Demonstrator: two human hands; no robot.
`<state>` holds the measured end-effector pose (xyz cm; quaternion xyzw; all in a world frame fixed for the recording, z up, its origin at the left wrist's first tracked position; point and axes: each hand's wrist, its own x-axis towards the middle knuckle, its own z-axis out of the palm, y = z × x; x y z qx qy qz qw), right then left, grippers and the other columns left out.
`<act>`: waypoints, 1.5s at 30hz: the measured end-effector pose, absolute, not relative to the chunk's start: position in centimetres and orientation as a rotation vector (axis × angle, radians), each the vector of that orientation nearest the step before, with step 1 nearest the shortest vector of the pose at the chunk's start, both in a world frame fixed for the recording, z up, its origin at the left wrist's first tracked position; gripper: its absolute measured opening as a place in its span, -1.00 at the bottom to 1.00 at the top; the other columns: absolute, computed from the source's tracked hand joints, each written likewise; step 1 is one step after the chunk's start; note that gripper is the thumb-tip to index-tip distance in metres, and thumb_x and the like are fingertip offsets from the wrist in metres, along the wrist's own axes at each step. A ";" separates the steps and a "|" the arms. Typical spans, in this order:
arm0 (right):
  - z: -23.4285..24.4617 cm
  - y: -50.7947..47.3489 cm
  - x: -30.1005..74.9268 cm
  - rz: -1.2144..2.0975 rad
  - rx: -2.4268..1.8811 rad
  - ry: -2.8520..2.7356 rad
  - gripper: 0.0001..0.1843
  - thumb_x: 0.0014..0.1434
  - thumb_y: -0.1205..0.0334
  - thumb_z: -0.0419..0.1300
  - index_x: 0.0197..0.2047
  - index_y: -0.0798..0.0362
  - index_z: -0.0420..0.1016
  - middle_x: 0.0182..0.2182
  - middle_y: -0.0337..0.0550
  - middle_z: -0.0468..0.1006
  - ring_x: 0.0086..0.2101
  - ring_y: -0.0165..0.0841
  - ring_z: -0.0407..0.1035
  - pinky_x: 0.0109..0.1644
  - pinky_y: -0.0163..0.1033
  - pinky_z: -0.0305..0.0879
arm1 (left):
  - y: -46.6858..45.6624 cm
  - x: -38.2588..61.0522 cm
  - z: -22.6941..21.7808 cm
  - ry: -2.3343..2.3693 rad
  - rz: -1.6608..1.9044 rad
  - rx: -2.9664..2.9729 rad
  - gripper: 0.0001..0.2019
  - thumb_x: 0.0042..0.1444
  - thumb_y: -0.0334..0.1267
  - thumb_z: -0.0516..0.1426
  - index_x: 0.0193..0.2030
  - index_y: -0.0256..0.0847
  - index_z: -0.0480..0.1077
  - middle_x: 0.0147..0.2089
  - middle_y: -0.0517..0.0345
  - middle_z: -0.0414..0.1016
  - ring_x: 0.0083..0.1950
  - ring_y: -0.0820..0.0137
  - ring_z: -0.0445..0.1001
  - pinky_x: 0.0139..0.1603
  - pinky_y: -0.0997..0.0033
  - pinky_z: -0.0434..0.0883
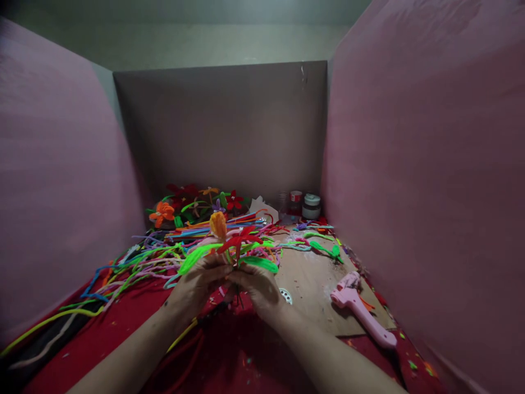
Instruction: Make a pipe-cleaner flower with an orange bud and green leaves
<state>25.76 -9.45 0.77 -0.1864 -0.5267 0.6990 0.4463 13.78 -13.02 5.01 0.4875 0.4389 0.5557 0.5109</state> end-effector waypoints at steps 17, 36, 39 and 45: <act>1.7 -9.7 26.0 1.988 -0.257 -1.004 -0.71 -0.26 0.14 0.38 -0.52 0.14 0.46 -0.68 -0.24 0.42 -0.67 -0.43 0.30 -0.66 -0.36 0.27 | -13.2 14.3 4.9 0.926 1.246 1.157 -0.81 -0.11 -0.23 0.23 -0.53 -0.33 0.39 -0.65 0.26 0.22 -0.66 0.52 0.24 -0.71 0.51 0.23; 2.9 -9.9 26.9 1.645 -0.411 -1.260 -0.82 -0.04 0.17 0.27 -0.46 0.13 0.58 -0.60 -0.19 0.52 -0.58 -0.44 0.36 -0.46 -0.34 0.25 | -13.5 17.0 6.2 0.991 1.612 1.137 -0.73 -0.17 -0.29 0.23 -0.68 -0.24 0.20 -0.69 0.34 0.12 -0.66 0.55 0.15 -0.67 0.52 0.19; 2.9 -9.9 26.9 1.614 -0.415 -1.281 -0.83 -0.03 0.18 0.27 -0.45 0.12 0.59 -0.60 -0.20 0.52 -0.57 -0.42 0.38 -0.44 -0.33 0.26 | -13.5 16.8 6.2 0.971 1.589 1.117 -0.74 -0.17 -0.30 0.23 -0.68 -0.25 0.21 -0.68 0.32 0.15 -0.65 0.55 0.17 -0.67 0.53 0.17; 2.7 -10.0 26.5 1.664 -0.357 -1.233 -0.84 -0.06 0.18 0.29 -0.46 0.12 0.58 -0.59 -0.17 0.55 -0.59 -0.38 0.40 -0.45 -0.27 0.33 | -13.0 16.1 5.6 0.864 1.518 0.969 -0.76 -0.21 -0.34 0.26 -0.63 -0.26 0.23 -0.70 0.33 0.17 -0.67 0.57 0.14 -0.70 0.55 0.12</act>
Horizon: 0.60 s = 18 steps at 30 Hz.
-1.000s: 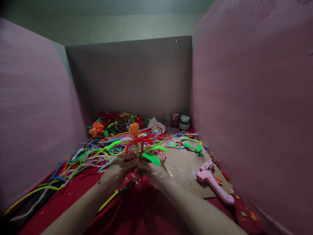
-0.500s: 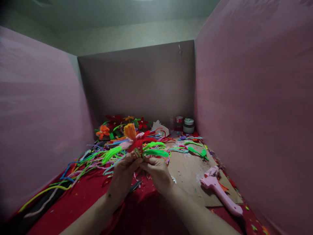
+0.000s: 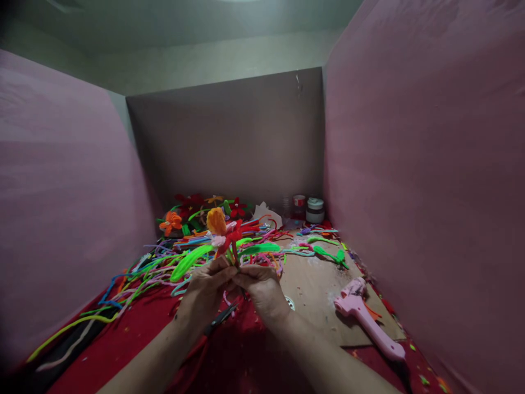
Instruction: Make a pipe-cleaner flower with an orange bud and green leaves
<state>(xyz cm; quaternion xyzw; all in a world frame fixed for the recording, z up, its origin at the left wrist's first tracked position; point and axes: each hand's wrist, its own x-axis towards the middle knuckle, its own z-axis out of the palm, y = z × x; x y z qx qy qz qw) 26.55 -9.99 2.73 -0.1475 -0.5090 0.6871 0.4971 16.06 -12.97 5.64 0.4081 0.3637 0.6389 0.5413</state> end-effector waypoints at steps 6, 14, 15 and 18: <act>3.5 -10.4 26.6 1.696 -0.348 -1.192 -0.81 -0.12 0.17 0.32 -0.55 0.15 0.53 -0.66 -0.23 0.48 -0.65 -0.46 0.33 -0.55 -0.36 0.30 | -12.7 15.3 4.8 0.814 1.357 1.022 -0.83 -0.05 -0.26 0.20 -0.51 -0.29 0.32 -0.67 0.29 0.21 -0.66 0.56 0.17 -0.66 0.53 0.19; 2.7 -10.0 26.4 1.728 -0.407 -1.160 -0.75 -0.12 0.12 0.32 -0.54 0.16 0.50 -0.66 -0.21 0.48 -0.65 -0.44 0.34 -0.59 -0.36 0.28 | -12.9 15.9 5.0 0.887 1.411 1.071 -0.84 -0.10 -0.26 0.23 -0.51 -0.34 0.40 -0.67 0.30 0.17 -0.64 0.58 0.15 -0.66 0.55 0.16; 2.6 -9.9 26.4 1.713 -0.421 -1.164 -0.75 -0.12 0.11 0.32 -0.54 0.15 0.49 -0.66 -0.22 0.48 -0.65 -0.44 0.33 -0.58 -0.35 0.29 | -12.8 16.1 4.9 0.886 1.428 1.057 -0.84 -0.13 -0.26 0.23 -0.52 -0.34 0.41 -0.68 0.31 0.17 -0.65 0.58 0.15 -0.67 0.55 0.14; 2.4 -9.8 26.3 1.639 -0.447 -1.167 -0.77 -0.10 0.12 0.31 -0.49 0.14 0.50 -0.66 -0.25 0.47 -0.65 -0.46 0.32 -0.55 -0.35 0.28 | -12.4 16.5 4.8 0.882 1.468 0.988 -0.84 -0.17 -0.29 0.25 -0.53 -0.35 0.41 -0.68 0.29 0.21 -0.66 0.60 0.14 -0.69 0.57 0.08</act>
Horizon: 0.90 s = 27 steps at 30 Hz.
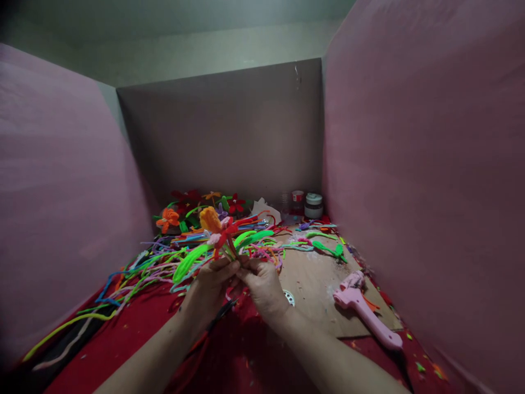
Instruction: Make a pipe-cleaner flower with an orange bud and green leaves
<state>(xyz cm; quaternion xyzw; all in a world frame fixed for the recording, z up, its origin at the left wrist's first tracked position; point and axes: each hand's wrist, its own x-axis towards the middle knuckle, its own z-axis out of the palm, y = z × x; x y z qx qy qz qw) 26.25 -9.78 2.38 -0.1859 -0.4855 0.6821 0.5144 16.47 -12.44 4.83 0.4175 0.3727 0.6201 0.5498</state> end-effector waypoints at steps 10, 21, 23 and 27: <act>3.4 -9.5 30.2 1.293 -0.697 -1.460 -0.84 -0.06 0.23 0.23 -0.35 0.05 0.57 -0.42 -0.20 0.58 -0.34 -0.33 0.41 -0.17 -0.17 0.30 | -12.3 16.3 6.6 0.968 1.543 1.078 -0.91 -0.11 -0.32 0.21 -0.45 -0.31 0.47 -0.52 0.15 0.48 -0.40 0.43 0.43 -0.27 0.47 0.32; -0.1 -11.1 35.8 0.407 -1.095 -2.402 -0.53 -0.02 0.29 0.21 0.02 0.03 0.38 -0.13 0.01 0.43 -0.11 -0.18 0.27 -0.06 -0.12 0.20 | -11.7 14.6 3.9 0.939 1.428 0.991 -0.82 -0.13 -0.27 0.24 -0.41 -0.35 0.40 -0.50 0.12 0.47 -0.45 0.42 0.46 -0.30 0.40 0.41; 0.0 -11.5 35.7 0.410 -1.076 -2.413 -0.58 0.01 0.32 0.18 -0.01 0.03 0.40 -0.17 0.00 0.43 -0.14 -0.21 0.27 -0.08 -0.15 0.21 | -11.5 14.4 3.6 0.934 1.429 0.941 -0.81 -0.11 -0.26 0.24 -0.39 -0.35 0.39 -0.51 0.12 0.48 -0.45 0.41 0.48 -0.32 0.41 0.41; 0.8 -11.4 35.2 0.640 -1.080 -2.141 -0.53 0.02 0.32 0.15 0.05 0.00 0.34 -0.23 -0.09 0.44 -0.24 -0.29 0.32 -0.13 -0.17 0.25 | -11.0 14.0 3.1 0.900 1.436 0.840 -0.85 -0.07 -0.30 0.22 -0.38 -0.34 0.38 -0.53 0.14 0.47 -0.48 0.40 0.50 -0.41 0.44 0.42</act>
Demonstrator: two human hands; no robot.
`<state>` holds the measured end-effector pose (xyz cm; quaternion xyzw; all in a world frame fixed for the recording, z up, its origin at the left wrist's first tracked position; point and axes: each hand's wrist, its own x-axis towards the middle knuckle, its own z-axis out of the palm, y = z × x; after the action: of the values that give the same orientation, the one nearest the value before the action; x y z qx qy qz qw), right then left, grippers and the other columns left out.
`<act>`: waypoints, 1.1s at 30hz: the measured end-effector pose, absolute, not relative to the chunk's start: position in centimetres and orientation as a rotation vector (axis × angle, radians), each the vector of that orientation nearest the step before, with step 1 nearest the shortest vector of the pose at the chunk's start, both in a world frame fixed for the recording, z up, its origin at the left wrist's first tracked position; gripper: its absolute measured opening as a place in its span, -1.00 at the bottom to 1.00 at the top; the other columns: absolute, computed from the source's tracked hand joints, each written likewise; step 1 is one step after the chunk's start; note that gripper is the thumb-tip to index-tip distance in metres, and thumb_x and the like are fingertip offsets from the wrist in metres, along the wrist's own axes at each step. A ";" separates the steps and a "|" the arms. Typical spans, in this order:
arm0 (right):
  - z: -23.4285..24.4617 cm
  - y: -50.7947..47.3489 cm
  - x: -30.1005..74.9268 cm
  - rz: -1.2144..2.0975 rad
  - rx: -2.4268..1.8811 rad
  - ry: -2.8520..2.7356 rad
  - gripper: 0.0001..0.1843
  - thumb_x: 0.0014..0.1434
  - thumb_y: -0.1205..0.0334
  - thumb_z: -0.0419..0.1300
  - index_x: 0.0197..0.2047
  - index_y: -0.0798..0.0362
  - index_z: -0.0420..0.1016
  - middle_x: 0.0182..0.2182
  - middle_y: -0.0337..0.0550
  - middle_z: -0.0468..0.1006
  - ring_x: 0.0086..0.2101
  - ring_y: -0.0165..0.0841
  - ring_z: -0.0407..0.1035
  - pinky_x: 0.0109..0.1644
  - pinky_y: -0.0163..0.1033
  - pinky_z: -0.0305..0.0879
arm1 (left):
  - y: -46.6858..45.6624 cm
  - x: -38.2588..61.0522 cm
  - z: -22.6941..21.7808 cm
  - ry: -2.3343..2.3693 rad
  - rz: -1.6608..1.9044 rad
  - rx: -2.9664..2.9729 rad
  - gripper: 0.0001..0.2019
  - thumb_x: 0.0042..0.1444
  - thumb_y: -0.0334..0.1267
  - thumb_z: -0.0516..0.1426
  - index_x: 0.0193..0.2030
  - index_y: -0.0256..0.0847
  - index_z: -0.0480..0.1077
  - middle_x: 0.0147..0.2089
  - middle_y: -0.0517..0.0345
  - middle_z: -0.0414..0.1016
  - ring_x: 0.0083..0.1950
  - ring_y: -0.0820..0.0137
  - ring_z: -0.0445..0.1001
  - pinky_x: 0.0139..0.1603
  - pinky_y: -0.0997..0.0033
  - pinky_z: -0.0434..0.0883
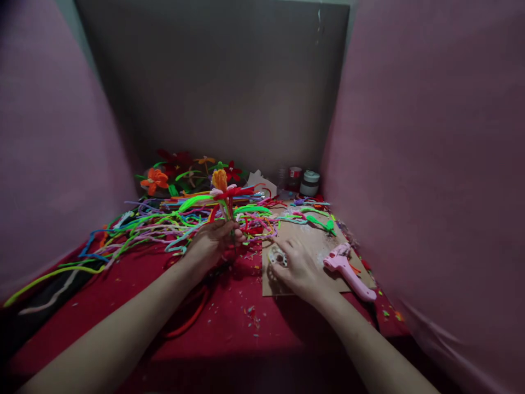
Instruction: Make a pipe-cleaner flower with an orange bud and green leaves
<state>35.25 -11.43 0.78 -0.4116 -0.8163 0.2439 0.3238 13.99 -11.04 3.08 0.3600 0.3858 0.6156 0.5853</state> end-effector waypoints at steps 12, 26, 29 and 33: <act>3.3 -10.1 30.0 0.954 -0.648 -1.795 -0.35 -0.07 0.36 0.19 0.12 -0.05 0.16 -0.14 -0.12 0.40 -0.12 -0.30 0.33 -0.03 -0.17 0.28 | -11.4 14.1 3.5 0.693 1.292 0.536 -0.85 0.10 -0.41 0.07 -0.43 -0.37 0.42 -0.54 0.05 0.49 -0.54 0.42 0.47 -0.45 0.43 0.45; 2.6 -8.8 29.6 0.666 -0.749 -2.004 -0.40 -0.03 0.40 0.12 0.12 -0.03 0.24 -0.09 -0.08 0.37 -0.09 -0.25 0.28 0.02 -0.10 0.21 | -10.9 13.5 3.8 0.789 1.409 0.535 -0.80 0.08 -0.54 0.04 -0.48 -0.42 0.43 -0.50 0.02 0.51 -0.43 0.36 0.53 -0.36 0.41 0.47; 2.7 -8.6 29.7 0.901 -0.871 -1.972 -0.63 0.04 0.34 0.04 -0.08 0.02 0.46 -0.20 -0.11 0.42 -0.15 -0.26 0.29 -0.04 -0.11 0.23 | -10.9 13.5 3.7 0.768 1.414 0.563 -0.80 0.09 -0.52 0.04 -0.48 -0.42 0.44 -0.49 0.00 0.53 -0.42 0.36 0.53 -0.29 0.37 0.48; 1.8 -8.2 29.3 1.126 -0.916 -1.811 -0.72 0.05 0.34 -0.02 -0.26 0.06 0.49 -0.28 -0.13 0.48 -0.22 -0.29 0.32 -0.14 -0.18 0.26 | -11.0 13.7 3.9 0.783 1.376 0.573 -0.82 0.06 -0.52 0.07 -0.50 -0.42 0.45 -0.51 -0.01 0.52 -0.45 0.35 0.53 -0.34 0.40 0.47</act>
<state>29.26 -8.22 1.76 -0.3621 -0.7155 0.4447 0.3989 13.67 -11.03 3.85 0.2540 0.3467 0.6094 0.6663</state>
